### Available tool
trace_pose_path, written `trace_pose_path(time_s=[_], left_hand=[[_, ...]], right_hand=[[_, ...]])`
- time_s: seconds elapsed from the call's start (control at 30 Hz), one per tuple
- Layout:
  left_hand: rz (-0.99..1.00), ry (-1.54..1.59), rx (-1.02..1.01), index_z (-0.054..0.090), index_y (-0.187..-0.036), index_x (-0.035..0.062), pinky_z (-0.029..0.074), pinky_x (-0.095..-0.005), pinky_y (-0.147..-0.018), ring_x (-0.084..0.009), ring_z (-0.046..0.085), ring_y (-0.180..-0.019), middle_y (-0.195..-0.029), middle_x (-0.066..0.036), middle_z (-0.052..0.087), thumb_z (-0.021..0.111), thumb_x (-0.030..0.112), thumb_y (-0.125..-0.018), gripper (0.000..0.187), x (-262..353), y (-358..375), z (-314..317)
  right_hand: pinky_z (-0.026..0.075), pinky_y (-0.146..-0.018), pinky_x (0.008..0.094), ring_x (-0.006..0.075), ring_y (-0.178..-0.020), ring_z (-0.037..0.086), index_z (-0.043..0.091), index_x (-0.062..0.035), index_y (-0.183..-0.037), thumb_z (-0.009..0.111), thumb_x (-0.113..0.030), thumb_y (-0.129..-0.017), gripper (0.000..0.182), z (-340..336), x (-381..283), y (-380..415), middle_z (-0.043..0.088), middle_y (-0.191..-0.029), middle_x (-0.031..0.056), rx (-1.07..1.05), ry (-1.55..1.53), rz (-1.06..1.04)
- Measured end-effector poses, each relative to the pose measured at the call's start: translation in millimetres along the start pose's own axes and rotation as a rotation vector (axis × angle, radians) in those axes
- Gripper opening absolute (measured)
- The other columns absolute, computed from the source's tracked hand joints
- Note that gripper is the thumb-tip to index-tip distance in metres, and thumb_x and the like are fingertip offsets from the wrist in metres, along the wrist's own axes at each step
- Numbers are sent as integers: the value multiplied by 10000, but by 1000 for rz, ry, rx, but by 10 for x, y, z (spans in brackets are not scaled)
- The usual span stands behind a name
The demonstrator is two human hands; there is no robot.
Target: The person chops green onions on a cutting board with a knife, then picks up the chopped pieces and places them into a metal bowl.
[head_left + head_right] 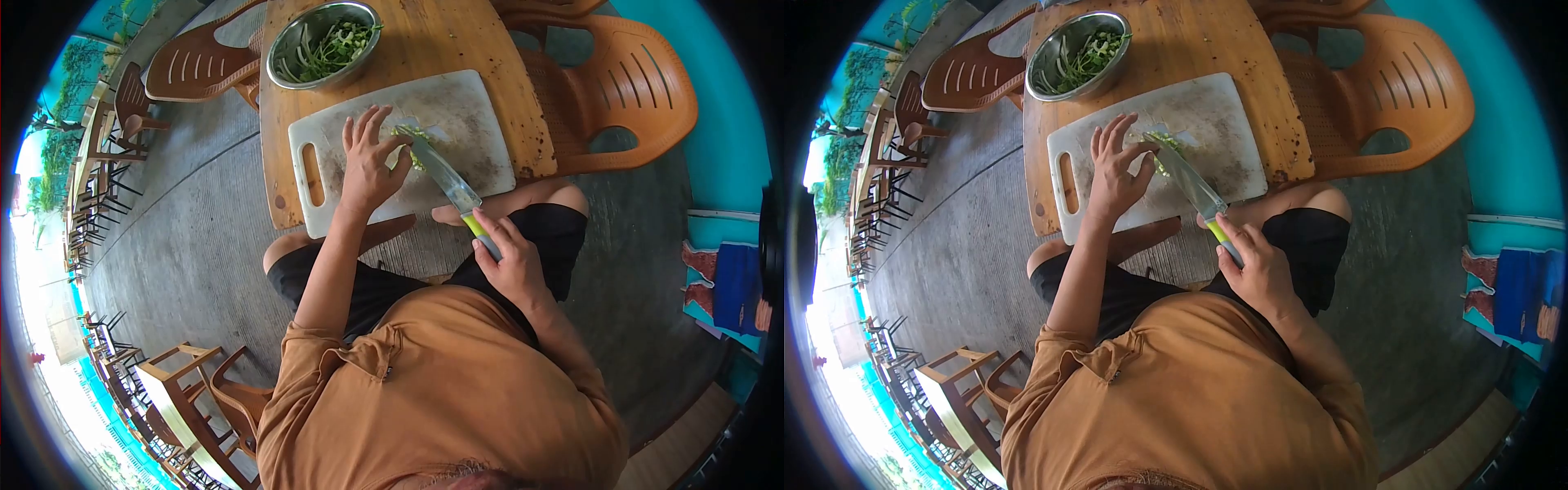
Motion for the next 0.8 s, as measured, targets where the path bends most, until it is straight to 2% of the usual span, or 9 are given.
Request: trace_pose_path(time_s=[0.2,0.3,0.4,0.47,0.5,0.57,0.6,0.63,0.8], left_hand=[[-36,2,33,822,-1035,140,227,-633,-1269,-392,471,-1480,-1502,-170,589,752,191,-897,163,-103,-89,17],[-28,3,40,810,-1068,126,257,-619,-1258,-391,490,-1465,-1490,-171,598,746,171,-904,182,-132,-114,15],[5,43,104,762,-1093,85,343,-567,-1209,-387,553,-1374,-1403,-169,633,758,135,-898,202,-122,-113,-45],[-58,81,164,715,-1063,46,479,-472,-1069,-349,646,-1181,-1218,-133,698,770,67,-879,193,-129,-84,-144],[-61,78,161,715,-1063,46,479,-472,-1069,-349,646,-1181,-1218,-133,698,770,67,-879,193,-142,-56,-152],[-149,92,102,675,-1031,34,507,-436,-968,-305,665,-1011,-1038,-97,696,786,44,-863,201,-243,16,-128],[-151,91,99,675,-1031,34,507,-436,-968,-305,665,-1011,-1038,-97,696,786,44,-863,201,-270,62,-119],[-161,95,82,673,-1029,56,485,-431,-939,-294,658,-994,-1008,-74,688,783,57,-862,200,-297,117,-96],[-189,108,73,684,-1043,79,465,-432,-913,-281,654,-963,-968,-53,680,785,92,-866,204,-228,299,-100]], right_hand=[[614,-715,456,379,-865,724,607,-116,-1499,723,-155,-980,533,-55,-41,35,681,-1068,154,-41,-16,9],[616,-798,452,401,-925,725,620,-89,-1482,717,-150,-989,506,-85,-10,43,697,-1119,187,-62,-63,34],[601,-883,447,397,-984,734,619,-49,-1476,697,-145,-1013,479,-109,62,64,721,-1149,205,-56,-189,58],[580,-939,439,366,-1045,744,602,-16,-1488,683,-139,-1028,483,-25,252,131,743,-1155,210,-133,-375,241],[580,-939,439,366,-1045,744,602,-16,-1488,683,-139,-1028,483,-33,245,132,743,-1155,210,-136,-378,243],[557,-726,334,199,-801,696,589,-17,-1511,646,-133,-1064,466,-22,275,158,738,-1012,125,-191,-507,394],[546,-620,282,115,-680,673,583,-18,-1523,627,-130,-1081,458,10,301,179,736,-941,83,-217,-570,468],[474,-523,230,41,-566,567,579,-29,-1534,604,-134,-1100,447,21,274,156,700,-870,31,-161,-586,392],[492,-538,250,60,-571,579,567,-45,-1548,597,-142,-1104,456,133,243,173,700,-866,38,-188,-609,402]])
Point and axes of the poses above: each hand's wrist, its own y-axis away from the middle knuckle, its own z-axis out of the palm, x = y × z, the point moved 8 cm from there along -y, towards the middle knuckle
